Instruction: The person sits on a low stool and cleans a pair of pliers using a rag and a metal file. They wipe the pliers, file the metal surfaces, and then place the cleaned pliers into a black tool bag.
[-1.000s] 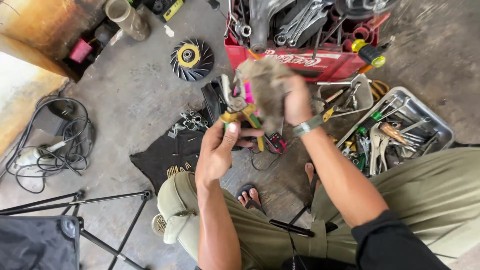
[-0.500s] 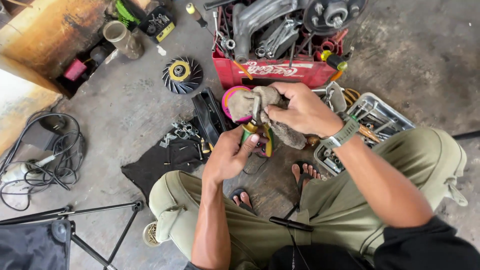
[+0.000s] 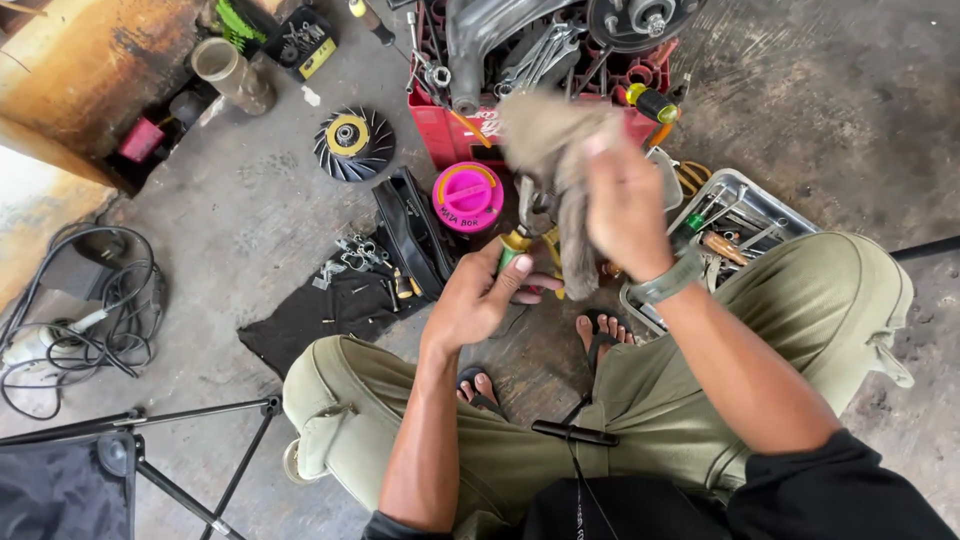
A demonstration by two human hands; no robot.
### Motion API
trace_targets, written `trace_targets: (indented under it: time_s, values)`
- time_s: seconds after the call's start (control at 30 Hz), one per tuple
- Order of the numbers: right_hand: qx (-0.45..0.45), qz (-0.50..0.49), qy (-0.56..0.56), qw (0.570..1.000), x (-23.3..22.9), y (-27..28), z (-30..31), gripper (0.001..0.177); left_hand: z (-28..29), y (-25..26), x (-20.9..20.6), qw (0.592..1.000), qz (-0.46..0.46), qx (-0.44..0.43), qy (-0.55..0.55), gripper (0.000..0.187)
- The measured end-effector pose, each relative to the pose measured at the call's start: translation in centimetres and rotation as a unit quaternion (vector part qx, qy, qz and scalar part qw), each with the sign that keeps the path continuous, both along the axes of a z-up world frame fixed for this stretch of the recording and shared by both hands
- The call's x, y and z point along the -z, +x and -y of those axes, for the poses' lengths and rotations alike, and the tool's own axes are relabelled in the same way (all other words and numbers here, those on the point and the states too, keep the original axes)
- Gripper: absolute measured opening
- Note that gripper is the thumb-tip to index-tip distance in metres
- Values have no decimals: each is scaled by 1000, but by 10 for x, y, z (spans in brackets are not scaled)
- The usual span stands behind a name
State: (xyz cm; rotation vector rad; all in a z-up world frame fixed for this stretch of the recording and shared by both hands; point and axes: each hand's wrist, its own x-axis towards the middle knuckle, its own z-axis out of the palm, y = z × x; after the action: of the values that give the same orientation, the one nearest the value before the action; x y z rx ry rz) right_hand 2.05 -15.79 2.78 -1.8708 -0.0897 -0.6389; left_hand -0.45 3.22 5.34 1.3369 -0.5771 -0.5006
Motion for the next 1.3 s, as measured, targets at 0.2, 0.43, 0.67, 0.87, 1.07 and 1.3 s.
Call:
trace_targets:
  time_s: [0.2,0.43,0.67,0.87,1.07,1.3]
  values:
    - [-96,-21,200,975,47,3,56,35,-8,11,21,998,36,-44,-7,22]
    - [-109,-64,-21,992,-16,-33,-33,23,9,14,25,986,113,-88,90,25]
    - [-71,-107,40,991,43,-15,2,19,19,10,41,927,242,-214,191,28]
    - [72,-120,425,894,9,-3,11,28,19,11,14,947,240,-197,85,20]
    - [-22,-101,478,872,28,-11,33,33,20,9,6,957,215,-188,51,23]
    - [-116,-10,158,981,0,-19,26,47,19,8,5,960,206,-182,48,23]
